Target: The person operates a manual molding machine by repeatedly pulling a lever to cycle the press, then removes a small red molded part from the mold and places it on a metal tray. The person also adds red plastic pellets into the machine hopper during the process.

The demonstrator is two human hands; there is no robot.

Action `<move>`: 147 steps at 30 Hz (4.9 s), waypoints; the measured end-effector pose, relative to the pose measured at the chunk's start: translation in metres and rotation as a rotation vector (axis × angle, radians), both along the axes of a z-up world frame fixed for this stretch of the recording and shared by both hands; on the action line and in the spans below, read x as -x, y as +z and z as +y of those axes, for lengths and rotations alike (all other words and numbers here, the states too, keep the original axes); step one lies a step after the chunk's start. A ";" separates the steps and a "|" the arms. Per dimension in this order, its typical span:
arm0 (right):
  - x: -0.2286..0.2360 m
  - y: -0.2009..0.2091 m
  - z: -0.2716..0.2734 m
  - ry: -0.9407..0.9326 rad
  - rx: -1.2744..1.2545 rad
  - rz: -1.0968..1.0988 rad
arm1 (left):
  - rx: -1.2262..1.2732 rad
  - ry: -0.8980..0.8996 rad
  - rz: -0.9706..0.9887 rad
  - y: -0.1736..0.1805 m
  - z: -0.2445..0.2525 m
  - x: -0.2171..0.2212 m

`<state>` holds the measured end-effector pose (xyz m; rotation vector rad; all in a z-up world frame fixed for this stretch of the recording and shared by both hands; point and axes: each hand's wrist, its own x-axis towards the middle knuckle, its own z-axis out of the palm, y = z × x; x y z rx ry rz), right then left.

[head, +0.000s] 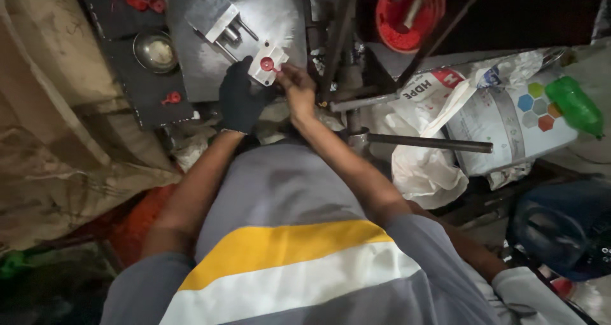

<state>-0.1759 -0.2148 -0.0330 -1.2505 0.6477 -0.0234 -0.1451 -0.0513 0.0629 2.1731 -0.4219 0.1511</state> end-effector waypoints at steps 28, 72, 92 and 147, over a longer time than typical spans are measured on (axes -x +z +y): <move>0.001 0.042 0.001 0.084 0.390 0.036 | 0.008 -0.013 0.210 0.003 0.009 -0.005; -0.054 0.048 0.039 0.328 0.985 -0.202 | -0.057 -0.088 0.100 -0.034 0.066 -0.162; 0.041 0.194 -0.084 -0.021 1.202 -0.318 | -0.057 0.279 0.220 -0.003 0.010 -0.085; 0.145 0.242 -0.226 -0.751 1.618 -0.197 | -0.016 -0.128 0.208 -0.051 -0.119 -0.147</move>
